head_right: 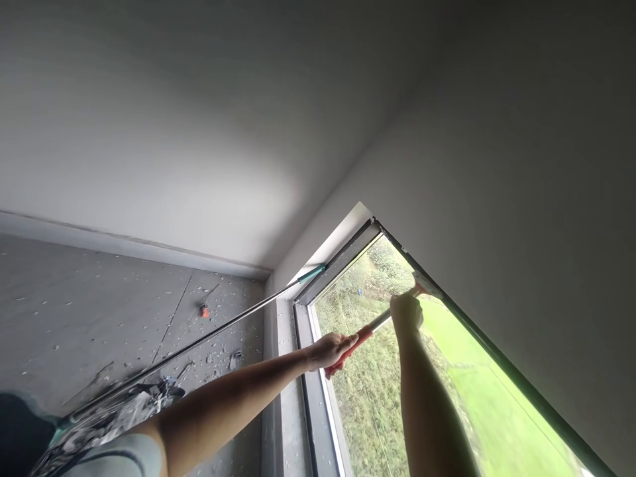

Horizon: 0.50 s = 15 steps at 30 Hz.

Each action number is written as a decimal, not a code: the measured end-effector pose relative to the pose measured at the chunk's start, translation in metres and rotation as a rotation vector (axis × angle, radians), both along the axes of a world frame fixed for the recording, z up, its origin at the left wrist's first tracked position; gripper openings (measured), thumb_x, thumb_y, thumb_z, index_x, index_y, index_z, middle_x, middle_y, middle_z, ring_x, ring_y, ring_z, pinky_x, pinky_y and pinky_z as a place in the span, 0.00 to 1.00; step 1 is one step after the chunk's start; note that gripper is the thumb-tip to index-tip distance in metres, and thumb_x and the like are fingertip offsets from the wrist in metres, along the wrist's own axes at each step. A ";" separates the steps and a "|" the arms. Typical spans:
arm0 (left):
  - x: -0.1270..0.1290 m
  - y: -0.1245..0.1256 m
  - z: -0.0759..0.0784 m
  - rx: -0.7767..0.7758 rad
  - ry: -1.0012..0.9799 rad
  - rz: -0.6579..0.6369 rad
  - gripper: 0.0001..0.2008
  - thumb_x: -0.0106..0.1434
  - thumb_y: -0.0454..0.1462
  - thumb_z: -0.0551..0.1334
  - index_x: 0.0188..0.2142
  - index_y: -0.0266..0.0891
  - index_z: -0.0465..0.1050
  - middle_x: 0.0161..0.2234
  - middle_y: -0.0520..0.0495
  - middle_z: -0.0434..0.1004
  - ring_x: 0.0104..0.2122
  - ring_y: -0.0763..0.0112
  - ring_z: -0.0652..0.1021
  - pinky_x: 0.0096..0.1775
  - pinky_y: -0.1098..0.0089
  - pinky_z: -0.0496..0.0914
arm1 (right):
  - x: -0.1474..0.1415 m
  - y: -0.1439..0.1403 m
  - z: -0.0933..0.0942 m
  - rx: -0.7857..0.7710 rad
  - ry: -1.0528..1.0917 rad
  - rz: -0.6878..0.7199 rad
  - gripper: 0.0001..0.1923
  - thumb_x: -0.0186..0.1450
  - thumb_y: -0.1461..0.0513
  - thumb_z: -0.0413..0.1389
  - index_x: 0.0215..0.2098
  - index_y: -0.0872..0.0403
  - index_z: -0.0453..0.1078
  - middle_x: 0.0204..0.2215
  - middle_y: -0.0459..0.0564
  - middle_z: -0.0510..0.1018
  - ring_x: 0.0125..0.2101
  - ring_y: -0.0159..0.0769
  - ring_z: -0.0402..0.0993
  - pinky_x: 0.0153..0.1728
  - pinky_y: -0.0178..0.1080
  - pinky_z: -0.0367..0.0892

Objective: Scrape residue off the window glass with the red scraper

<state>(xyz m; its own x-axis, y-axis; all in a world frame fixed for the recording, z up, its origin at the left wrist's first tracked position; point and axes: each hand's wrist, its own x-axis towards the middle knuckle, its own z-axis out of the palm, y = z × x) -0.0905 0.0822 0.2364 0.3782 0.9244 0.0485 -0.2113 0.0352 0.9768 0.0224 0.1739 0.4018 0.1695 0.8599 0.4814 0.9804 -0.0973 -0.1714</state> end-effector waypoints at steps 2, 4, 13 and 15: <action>-0.003 0.002 -0.002 0.001 0.007 0.004 0.30 0.55 0.63 0.50 0.32 0.37 0.63 0.15 0.56 0.66 0.13 0.76 0.67 0.20 0.73 0.66 | -0.002 0.001 -0.002 -0.005 0.011 -0.001 0.25 0.59 0.63 0.50 0.53 0.65 0.56 0.15 0.46 0.67 0.16 0.37 0.66 0.17 0.38 0.63; -0.006 0.003 -0.002 0.000 0.011 0.004 0.30 0.55 0.63 0.50 0.32 0.37 0.63 0.15 0.55 0.66 0.13 0.76 0.67 0.21 0.72 0.66 | -0.004 0.001 -0.002 -0.016 0.022 0.002 0.24 0.59 0.63 0.50 0.52 0.65 0.57 0.16 0.47 0.67 0.16 0.36 0.66 0.17 0.38 0.63; -0.029 0.009 0.014 0.039 0.032 0.052 0.29 0.58 0.56 0.56 0.49 0.35 0.65 0.18 0.56 0.67 0.14 0.78 0.66 0.20 0.73 0.67 | -0.017 0.010 0.009 -0.071 0.087 0.085 0.21 0.62 0.61 0.48 0.52 0.64 0.56 0.18 0.48 0.70 0.16 0.35 0.67 0.19 0.37 0.64; -0.034 0.011 0.012 0.062 0.022 0.051 0.28 0.60 0.53 0.57 0.54 0.38 0.63 0.18 0.56 0.67 0.14 0.78 0.67 0.20 0.73 0.67 | -0.017 0.010 0.008 -0.075 0.112 0.122 0.22 0.62 0.61 0.48 0.53 0.62 0.54 0.20 0.48 0.71 0.16 0.34 0.67 0.20 0.36 0.65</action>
